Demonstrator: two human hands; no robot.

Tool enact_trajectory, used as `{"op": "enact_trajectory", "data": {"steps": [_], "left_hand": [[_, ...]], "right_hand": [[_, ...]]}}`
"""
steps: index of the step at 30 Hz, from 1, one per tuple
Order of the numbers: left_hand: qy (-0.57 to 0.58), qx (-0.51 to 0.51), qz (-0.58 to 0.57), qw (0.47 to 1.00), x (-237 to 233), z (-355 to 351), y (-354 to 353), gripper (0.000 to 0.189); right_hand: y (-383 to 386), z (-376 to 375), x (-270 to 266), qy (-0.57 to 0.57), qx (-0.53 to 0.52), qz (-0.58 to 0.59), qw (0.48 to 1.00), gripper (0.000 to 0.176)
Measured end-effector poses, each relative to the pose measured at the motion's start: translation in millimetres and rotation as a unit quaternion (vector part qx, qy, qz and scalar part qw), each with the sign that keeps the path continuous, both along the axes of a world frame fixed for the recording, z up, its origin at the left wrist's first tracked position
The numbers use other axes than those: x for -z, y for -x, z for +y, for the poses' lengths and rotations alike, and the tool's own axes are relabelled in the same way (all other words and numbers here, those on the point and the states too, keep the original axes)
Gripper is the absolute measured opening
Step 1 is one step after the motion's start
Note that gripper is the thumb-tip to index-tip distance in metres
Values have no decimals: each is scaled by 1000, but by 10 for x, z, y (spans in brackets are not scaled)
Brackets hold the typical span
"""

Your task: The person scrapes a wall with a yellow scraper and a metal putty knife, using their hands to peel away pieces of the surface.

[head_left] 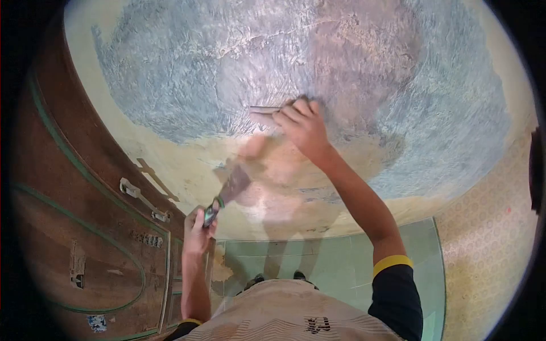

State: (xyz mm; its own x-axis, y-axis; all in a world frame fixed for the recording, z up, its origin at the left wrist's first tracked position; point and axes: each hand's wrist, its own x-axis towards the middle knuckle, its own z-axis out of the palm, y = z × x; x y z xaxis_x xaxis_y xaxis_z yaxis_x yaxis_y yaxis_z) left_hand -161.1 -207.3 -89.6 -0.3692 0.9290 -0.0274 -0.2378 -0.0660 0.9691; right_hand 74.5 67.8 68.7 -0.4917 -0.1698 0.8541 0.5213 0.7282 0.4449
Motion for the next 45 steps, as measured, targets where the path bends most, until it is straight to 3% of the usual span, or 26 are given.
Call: {"op": "enact_trajectory", "data": {"steps": [2,3,5,7,8,12,14,16,22,23,24,26,28,33,36,38,39,41,42,43,44,45], "left_hand": [[-138,11,-100,985,-224,180,-238,50],[-142,10,-100,985,-317,273,-326,50],[-223,82,-124,963,-446,352,-505,52],[-222,115,-138,958,-669,404,-652,53],[-220,152,-150,952,-742,429,-687,53],[-236,154,-112,953,-886,577,-759,55],[-220,98,-70,968,-1022,623,-830,38],[-227,94,-60,967,-1036,693,-841,34],[-242,76,28,967,-1009,785,-935,29],[-246,74,28,966,-996,799,-964,29],[-244,77,52,965,-969,832,-989,34],[-226,94,68,967,-828,937,-1048,41],[-233,128,62,962,-803,1001,-1157,38],[-221,133,11,966,-819,1049,-1466,36],[-218,153,34,963,-750,1112,-1557,37],[-215,167,30,962,-696,1146,-1605,36],[-214,176,24,960,-677,1157,-1635,35],[-233,138,86,959,-680,1170,-1730,33],[-254,97,147,951,-684,1183,-1785,30],[-252,99,146,952,-681,1197,-1834,30],[-267,56,217,937,-678,1216,-1887,27],[-281,12,286,916,-676,1234,-1947,24]], "right_hand": [[-60,-13,-156,42,0,69,997,18],[-83,-15,-256,82,-2,132,988,18],[-26,-14,-212,96,1,143,985,18],[23,67,-68,-15,-43,-7,999,20],[-45,90,-75,-13,-34,-29,999,22],[-62,7,-259,64,-40,110,991,22],[-2,69,-52,45,-29,59,997,21],[8,20,7,25,-21,12,999,20],[-318,-204,66,152,31,161,975,14],[-321,-263,221,342,-60,201,916,11],[-330,-339,334,513,-146,233,813,9],[-325,-607,438,646,-244,200,695,10],[-311,-923,448,692,-349,179,606,8],[-452,-1037,656,687,-339,219,604,6],[-591,-1024,723,665,-302,237,641,8],[-724,-1052,683,701,-315,254,587,12],[-754,-1055,708,701,-314,257,586,12],[-791,-1078,786,632,-280,310,652,17],[-804,-1105,831,633,-279,311,652,17],[-809,-1146,885,564,-250,339,711,22],[-811,-1164,917,488,-219,361,764,28],[-816,-1200,875,489,-217,361,764,28]]}}
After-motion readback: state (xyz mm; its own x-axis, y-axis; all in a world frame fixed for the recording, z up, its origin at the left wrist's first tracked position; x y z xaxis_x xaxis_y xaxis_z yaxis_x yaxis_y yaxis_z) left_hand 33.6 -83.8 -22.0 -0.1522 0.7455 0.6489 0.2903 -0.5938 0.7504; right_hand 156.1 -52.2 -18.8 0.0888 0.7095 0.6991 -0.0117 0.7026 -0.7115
